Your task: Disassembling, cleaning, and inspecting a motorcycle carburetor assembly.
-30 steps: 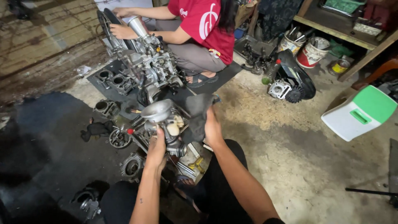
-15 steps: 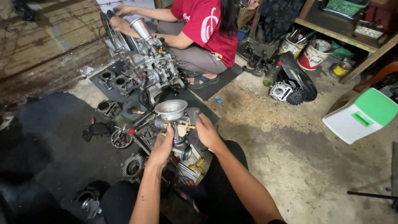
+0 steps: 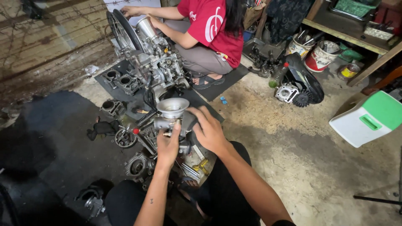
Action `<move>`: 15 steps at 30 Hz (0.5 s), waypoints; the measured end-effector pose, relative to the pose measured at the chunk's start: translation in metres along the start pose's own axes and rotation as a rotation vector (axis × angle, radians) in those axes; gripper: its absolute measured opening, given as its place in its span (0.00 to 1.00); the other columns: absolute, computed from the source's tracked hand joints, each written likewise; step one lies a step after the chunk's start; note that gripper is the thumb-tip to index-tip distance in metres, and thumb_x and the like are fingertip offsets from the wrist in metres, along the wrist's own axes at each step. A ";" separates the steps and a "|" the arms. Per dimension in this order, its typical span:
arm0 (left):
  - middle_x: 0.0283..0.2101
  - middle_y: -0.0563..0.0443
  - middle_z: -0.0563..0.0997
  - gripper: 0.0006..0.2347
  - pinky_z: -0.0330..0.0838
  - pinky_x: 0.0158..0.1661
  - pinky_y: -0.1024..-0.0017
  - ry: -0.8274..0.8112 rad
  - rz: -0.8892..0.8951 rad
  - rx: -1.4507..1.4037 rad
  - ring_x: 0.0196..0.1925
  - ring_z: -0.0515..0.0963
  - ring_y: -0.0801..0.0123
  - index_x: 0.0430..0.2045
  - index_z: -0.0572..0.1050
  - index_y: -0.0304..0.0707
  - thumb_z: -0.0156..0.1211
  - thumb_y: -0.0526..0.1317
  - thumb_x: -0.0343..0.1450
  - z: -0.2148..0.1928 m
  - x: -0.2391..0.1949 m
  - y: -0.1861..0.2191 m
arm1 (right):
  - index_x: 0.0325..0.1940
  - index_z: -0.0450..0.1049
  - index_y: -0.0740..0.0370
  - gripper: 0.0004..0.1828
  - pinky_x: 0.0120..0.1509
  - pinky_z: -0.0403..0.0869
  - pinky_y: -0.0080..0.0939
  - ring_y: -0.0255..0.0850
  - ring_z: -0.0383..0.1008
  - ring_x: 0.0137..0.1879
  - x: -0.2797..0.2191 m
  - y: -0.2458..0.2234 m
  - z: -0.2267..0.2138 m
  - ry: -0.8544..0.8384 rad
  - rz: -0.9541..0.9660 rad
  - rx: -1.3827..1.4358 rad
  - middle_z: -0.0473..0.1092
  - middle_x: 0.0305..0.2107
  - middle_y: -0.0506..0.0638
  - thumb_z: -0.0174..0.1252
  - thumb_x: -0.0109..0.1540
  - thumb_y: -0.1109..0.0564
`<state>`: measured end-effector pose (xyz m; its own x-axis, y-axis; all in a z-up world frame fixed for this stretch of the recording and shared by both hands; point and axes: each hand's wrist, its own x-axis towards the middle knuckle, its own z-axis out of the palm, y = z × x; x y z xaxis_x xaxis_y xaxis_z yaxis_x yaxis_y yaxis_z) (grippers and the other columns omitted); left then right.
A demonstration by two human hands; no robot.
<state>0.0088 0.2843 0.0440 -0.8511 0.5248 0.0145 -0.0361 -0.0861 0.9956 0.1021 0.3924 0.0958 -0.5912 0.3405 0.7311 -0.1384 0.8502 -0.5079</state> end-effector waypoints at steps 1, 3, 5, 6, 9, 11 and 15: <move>0.51 0.26 0.78 0.28 0.70 0.54 0.54 -0.016 0.000 0.033 0.55 0.77 0.54 0.52 0.72 0.21 0.64 0.54 0.70 0.001 0.000 -0.004 | 0.61 0.73 0.60 0.21 0.44 0.78 0.54 0.58 0.76 0.40 -0.002 -0.002 0.002 -0.037 0.023 -0.093 0.73 0.38 0.56 0.45 0.65 0.66; 0.50 0.25 0.78 0.30 0.69 0.54 0.53 -0.017 -0.009 0.049 0.55 0.78 0.52 0.52 0.72 0.20 0.64 0.55 0.70 0.002 -0.001 -0.007 | 0.59 0.72 0.60 0.18 0.41 0.77 0.50 0.55 0.76 0.40 -0.007 0.015 0.011 -0.001 0.022 -0.174 0.71 0.35 0.53 0.46 0.65 0.64; 0.50 0.24 0.77 0.31 0.69 0.54 0.51 -0.018 -0.022 0.066 0.54 0.79 0.50 0.52 0.72 0.20 0.64 0.56 0.70 0.004 -0.006 -0.007 | 0.57 0.71 0.60 0.16 0.38 0.76 0.47 0.53 0.76 0.39 -0.011 0.018 0.015 0.033 0.024 -0.255 0.68 0.33 0.50 0.47 0.66 0.62; 0.50 0.24 0.77 0.31 0.68 0.54 0.51 -0.015 -0.023 0.059 0.55 0.78 0.49 0.53 0.71 0.20 0.65 0.56 0.70 0.006 -0.008 -0.003 | 0.54 0.71 0.61 0.15 0.36 0.75 0.48 0.54 0.73 0.36 -0.010 0.015 0.016 0.067 0.054 -0.250 0.66 0.32 0.51 0.46 0.66 0.62; 0.49 0.27 0.78 0.29 0.69 0.54 0.53 0.006 -0.004 0.012 0.54 0.78 0.54 0.52 0.71 0.22 0.66 0.53 0.70 0.004 -0.004 -0.019 | 0.52 0.71 0.62 0.12 0.36 0.74 0.50 0.57 0.73 0.35 -0.011 0.015 0.019 0.118 0.100 -0.258 0.65 0.31 0.54 0.47 0.66 0.61; 0.48 0.31 0.79 0.25 0.70 0.53 0.56 0.023 0.019 -0.027 0.53 0.78 0.60 0.51 0.73 0.25 0.68 0.50 0.70 0.002 -0.002 -0.028 | 0.52 0.70 0.62 0.12 0.37 0.74 0.51 0.59 0.74 0.37 -0.013 0.023 0.020 0.138 0.117 -0.270 0.66 0.32 0.54 0.50 0.66 0.60; 0.44 0.36 0.81 0.21 0.73 0.49 0.59 0.044 0.054 -0.009 0.48 0.77 0.66 0.47 0.75 0.27 0.70 0.48 0.69 -0.001 -0.001 -0.032 | 0.41 0.72 0.63 0.08 0.35 0.73 0.49 0.60 0.73 0.34 -0.012 0.030 0.017 0.126 0.071 -0.272 0.65 0.27 0.55 0.50 0.68 0.56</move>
<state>0.0105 0.2861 0.0116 -0.8741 0.4816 0.0640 0.0058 -0.1213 0.9926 0.0915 0.4070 0.0640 -0.4862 0.4360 0.7573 0.1279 0.8928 -0.4319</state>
